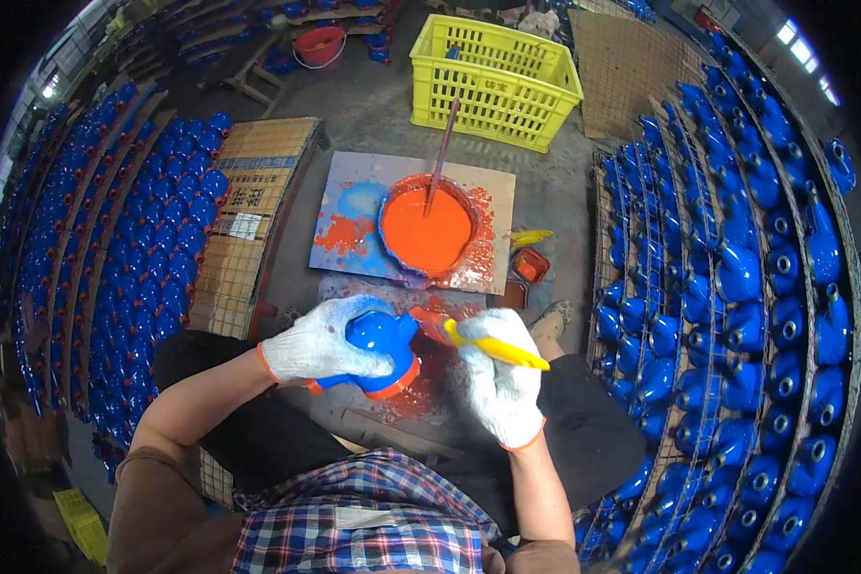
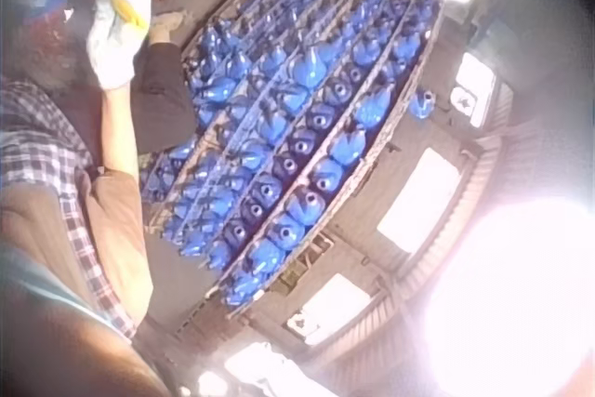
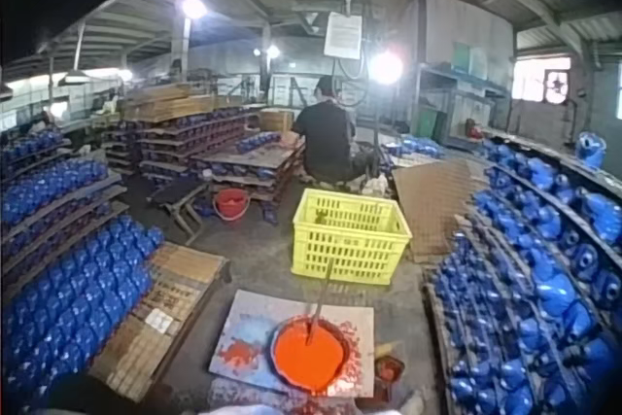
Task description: Painting blue plastic parts with red paint using a brush.
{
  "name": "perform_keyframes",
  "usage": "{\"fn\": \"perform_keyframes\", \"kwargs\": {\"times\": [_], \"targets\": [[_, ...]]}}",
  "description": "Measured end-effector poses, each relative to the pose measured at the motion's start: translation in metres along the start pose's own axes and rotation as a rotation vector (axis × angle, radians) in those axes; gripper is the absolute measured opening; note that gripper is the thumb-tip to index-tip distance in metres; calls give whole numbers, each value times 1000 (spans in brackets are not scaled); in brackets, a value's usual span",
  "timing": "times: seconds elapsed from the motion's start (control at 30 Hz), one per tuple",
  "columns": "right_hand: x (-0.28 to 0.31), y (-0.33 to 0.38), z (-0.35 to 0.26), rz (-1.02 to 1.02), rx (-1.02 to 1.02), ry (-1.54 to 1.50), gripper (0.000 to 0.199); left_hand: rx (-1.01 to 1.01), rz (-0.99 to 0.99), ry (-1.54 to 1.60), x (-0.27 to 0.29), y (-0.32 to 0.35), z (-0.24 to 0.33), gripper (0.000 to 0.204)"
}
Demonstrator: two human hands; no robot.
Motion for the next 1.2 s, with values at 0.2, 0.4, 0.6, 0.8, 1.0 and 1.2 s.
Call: {"fn": "perform_keyframes", "kwargs": {"times": [0.2, 0.4, 0.6, 0.8, 1.0, 1.2], "targets": [[15, 24, 23, 153, -191, -204, 20, 186, -142, 1257, -44, 10, -45, 51], [22, 38, 37, 224, -224, -252, 16, 466, 217, 1906, -68, 24, -3, 60], [14, 44, 45, 286, -221, -411, 18, 21, -719, 2508, -97, 22, 51, 56], [26, 59, 48, 297, -210, -275, 26, -171, -575, 2134, -92, 20, 30, 55], [45, 71, 41, 370, -248, -213, 29, -458, -44, 917, -11, 21, 27, 99], [52, 79, 34, 411, -301, -271, 26, -572, 200, 229, 14, 39, 47, 92]]}}
Point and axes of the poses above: each hand's wrist, its own y-axis away from the middle knuckle, its own x-axis out of the back of the hand, z = x × y, the point moved 8 cm from there along -y, towards the middle knuckle, and after that the axes turned 6 degrees about y, right-handed, at the moved point
